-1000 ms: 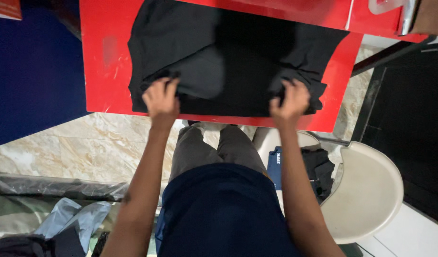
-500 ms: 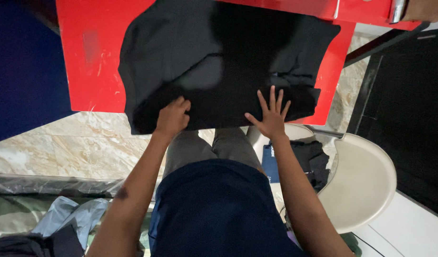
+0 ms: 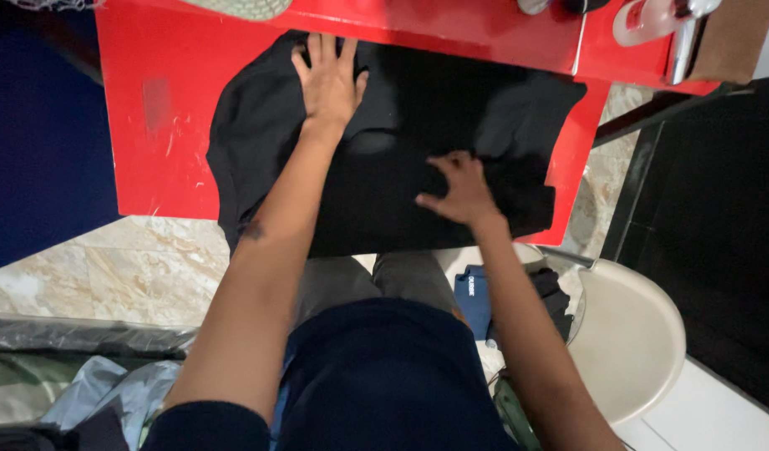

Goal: The person folds black clothing items on a red desk and then places them on a chair.

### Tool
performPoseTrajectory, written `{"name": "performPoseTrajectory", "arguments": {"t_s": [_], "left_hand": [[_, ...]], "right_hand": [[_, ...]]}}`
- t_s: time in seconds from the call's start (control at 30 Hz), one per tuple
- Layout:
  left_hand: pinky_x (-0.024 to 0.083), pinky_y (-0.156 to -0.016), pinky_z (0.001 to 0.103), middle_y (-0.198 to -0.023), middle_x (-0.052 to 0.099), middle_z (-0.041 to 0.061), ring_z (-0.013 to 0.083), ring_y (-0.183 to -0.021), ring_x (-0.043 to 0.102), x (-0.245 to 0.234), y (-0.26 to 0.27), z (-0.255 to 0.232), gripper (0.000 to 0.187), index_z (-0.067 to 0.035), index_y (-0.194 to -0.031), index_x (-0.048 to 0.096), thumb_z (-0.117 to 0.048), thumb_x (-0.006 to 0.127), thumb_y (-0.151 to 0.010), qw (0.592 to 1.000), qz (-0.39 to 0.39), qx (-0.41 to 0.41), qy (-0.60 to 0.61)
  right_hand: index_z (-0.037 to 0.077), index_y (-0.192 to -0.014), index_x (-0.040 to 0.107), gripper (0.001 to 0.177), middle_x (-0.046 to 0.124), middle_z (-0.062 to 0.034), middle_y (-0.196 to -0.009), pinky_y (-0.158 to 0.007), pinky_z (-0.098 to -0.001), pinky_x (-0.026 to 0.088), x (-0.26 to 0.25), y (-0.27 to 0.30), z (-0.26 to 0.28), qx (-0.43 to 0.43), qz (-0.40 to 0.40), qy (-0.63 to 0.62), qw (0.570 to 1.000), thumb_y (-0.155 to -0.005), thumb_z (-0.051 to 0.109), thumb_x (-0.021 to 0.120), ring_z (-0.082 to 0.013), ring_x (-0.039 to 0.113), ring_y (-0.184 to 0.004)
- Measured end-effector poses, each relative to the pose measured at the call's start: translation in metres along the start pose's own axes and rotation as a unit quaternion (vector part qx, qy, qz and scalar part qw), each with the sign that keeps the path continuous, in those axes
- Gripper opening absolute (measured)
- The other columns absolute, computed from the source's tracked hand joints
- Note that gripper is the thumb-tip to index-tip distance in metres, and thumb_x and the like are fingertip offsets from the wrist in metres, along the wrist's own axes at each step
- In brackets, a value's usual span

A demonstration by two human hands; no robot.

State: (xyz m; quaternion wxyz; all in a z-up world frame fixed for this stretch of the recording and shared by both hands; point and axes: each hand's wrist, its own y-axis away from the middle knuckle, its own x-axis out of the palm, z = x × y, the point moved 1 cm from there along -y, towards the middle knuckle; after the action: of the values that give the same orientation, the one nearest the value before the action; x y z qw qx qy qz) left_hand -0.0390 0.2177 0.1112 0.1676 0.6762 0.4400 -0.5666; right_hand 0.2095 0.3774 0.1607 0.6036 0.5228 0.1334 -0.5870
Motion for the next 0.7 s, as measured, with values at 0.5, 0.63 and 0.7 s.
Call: {"name": "performPoseTrajectory", "arguments": {"t_s": [0.5,0.63,0.7], "left_hand": [[0.033,-0.113,0.055,-0.125,0.064,0.020,0.0381,-0.127,0.055,-0.038,-0.016,0.006,0.031,0.000,-0.124,0.063,-0.022,0.066,-0.102,0.963,0.127,0.045,0.233],[0.042,-0.105,0.051,-0.114,0.067,0.014,0.0332,-0.116,0.061,-0.094,-0.019,-0.015,0.051,-0.007,-0.122,0.067,-0.034,0.086,-0.083,0.968,0.201,0.089,0.119],[0.047,-0.101,0.048,-0.110,0.067,0.010,0.0299,-0.112,0.063,-0.118,-0.015,-0.024,0.041,-0.009,-0.120,0.070,-0.029,0.085,-0.087,0.958,0.236,0.120,0.111]], "right_hand": [[0.020,-0.143,0.059,0.066,0.052,-0.0153,-0.149,-0.111,-0.0431,0.048,0.016,-0.026,-0.018,0.064,-0.024,-0.142,0.988,-0.084,0.041,0.077,-0.0368,0.055,-0.133],[0.022,-0.153,0.045,0.097,0.035,-0.0221,-0.152,-0.106,-0.0487,0.035,0.016,-0.032,0.010,0.059,0.068,0.000,0.996,-0.069,0.042,0.090,-0.0467,0.035,-0.137],[0.019,-0.156,0.040,0.099,0.034,-0.0197,-0.155,-0.110,-0.0498,0.036,0.021,-0.045,0.001,0.087,0.048,-0.108,0.989,-0.072,0.047,0.085,-0.0440,0.037,-0.138]]}}
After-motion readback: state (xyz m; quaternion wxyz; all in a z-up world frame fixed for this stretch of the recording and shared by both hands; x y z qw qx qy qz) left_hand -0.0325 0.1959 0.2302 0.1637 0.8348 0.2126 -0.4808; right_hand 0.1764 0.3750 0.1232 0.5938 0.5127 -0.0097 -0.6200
